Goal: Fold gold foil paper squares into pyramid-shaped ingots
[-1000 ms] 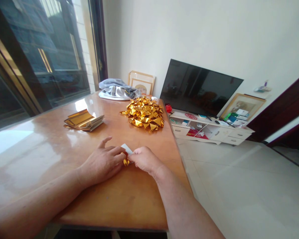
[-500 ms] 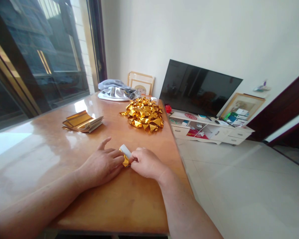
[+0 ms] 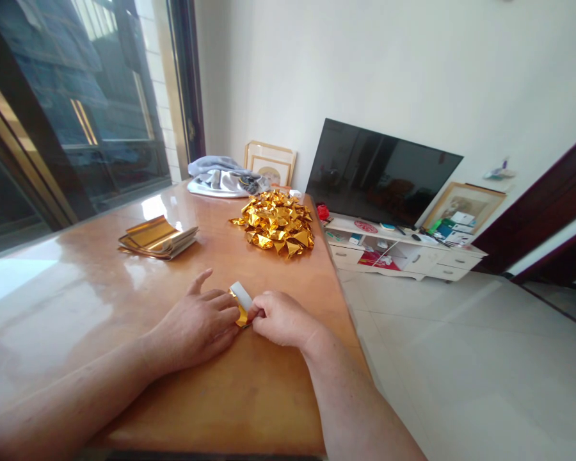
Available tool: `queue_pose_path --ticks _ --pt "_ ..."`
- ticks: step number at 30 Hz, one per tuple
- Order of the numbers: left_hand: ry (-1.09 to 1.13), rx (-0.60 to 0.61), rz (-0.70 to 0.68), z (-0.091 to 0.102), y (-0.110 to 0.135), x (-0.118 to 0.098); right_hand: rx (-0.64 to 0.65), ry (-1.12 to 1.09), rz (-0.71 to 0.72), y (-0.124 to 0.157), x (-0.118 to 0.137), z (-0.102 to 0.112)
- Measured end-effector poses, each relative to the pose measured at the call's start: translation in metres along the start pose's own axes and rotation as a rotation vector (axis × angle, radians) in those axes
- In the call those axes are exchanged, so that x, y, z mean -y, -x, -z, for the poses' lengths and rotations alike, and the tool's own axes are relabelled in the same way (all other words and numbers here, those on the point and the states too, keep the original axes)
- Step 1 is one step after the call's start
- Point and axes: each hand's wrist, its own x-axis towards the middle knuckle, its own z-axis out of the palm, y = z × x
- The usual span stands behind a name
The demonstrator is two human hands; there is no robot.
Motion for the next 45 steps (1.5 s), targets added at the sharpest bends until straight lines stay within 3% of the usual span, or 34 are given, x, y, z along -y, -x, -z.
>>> queue_pose_path --ticks 10,25,45 --pt "0.069 0.005 0.0 -0.001 0.002 0.0 0.034 -0.071 -0.08 -0.003 -0.003 -0.001" --pt "0.204 0.005 0.128 -0.012 -0.004 0.01 0.062 -0.106 -0.189 -0.002 -0.008 -0.004" --pt "0.297 -0.009 0.207 -0.023 -0.002 0.02 -0.076 0.052 -0.233 -0.003 -0.002 -0.016"
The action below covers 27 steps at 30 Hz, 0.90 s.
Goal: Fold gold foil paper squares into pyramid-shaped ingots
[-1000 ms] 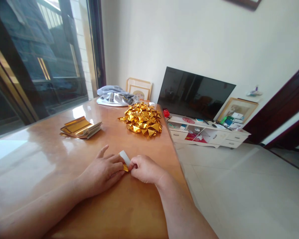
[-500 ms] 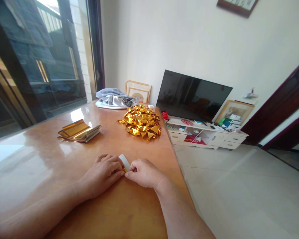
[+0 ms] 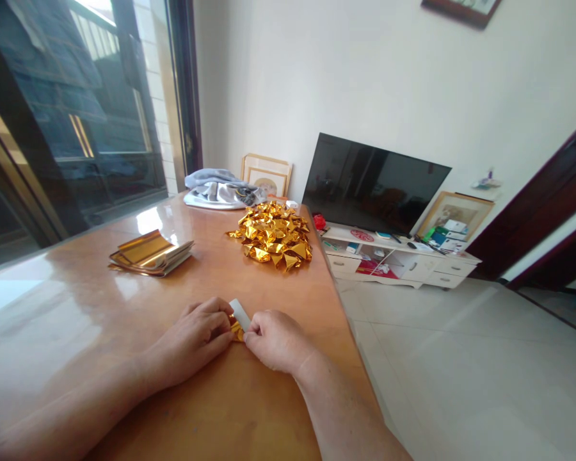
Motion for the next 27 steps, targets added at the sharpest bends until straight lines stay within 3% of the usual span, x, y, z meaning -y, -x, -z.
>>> queue_pose_path --ticks 10,20,27 --pt "-0.018 -0.005 0.051 -0.003 -0.002 -0.001 -0.05 0.077 -0.031 0.0 0.009 -0.004" --pt "-0.022 0.072 0.146 0.0 -0.005 -0.006 -0.052 0.129 -0.047 0.004 0.015 -0.003" --pt "-0.002 0.082 0.089 0.002 -0.001 -0.005 -0.072 0.14 -0.07 0.006 0.016 0.0"
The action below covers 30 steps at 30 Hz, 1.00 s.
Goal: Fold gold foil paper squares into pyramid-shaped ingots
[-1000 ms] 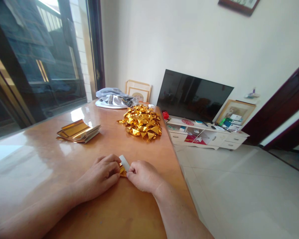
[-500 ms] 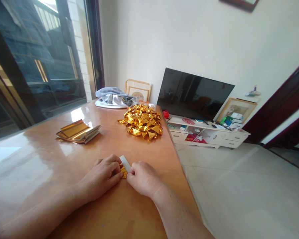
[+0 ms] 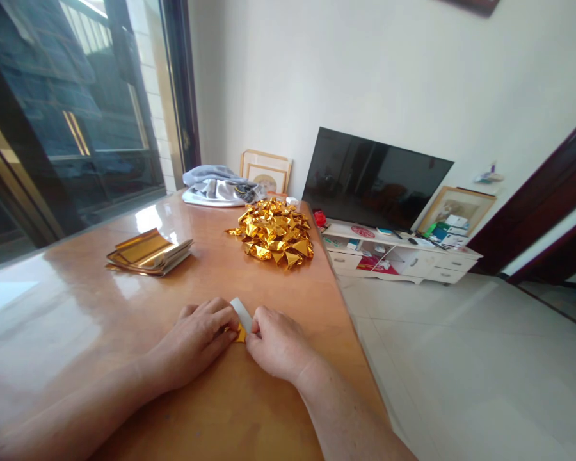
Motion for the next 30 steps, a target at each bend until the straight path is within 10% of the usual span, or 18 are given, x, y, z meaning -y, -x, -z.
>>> queue_pose_path --ticks 30 --pt "0.047 0.012 -0.028 -0.004 -0.004 0.009 0.157 -0.172 -0.087 -0.012 -0.006 0.002"
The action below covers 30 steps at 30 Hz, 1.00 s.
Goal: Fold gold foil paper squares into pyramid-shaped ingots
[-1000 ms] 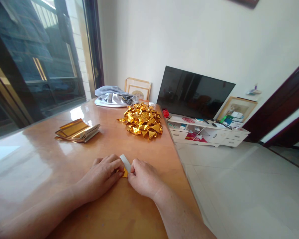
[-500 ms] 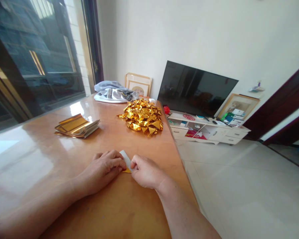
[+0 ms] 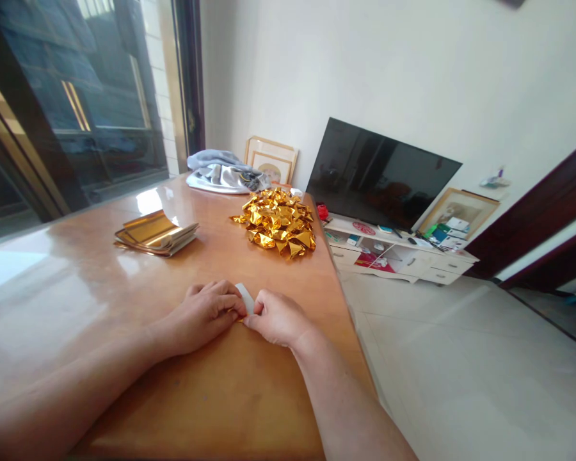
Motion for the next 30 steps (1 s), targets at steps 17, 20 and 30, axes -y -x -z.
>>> queue_pose_path --ticks 17,20,30 --pt "0.073 -0.022 -0.005 -0.003 -0.003 0.005 0.147 0.076 -0.068 -0.006 0.014 0.018" --pt "0.104 -0.009 -0.002 -0.002 -0.004 0.006 0.138 0.12 -0.075 -0.012 0.014 0.016" --pt "0.142 0.021 -0.02 -0.002 -0.007 0.013 0.116 0.193 -0.106 -0.015 0.019 0.011"
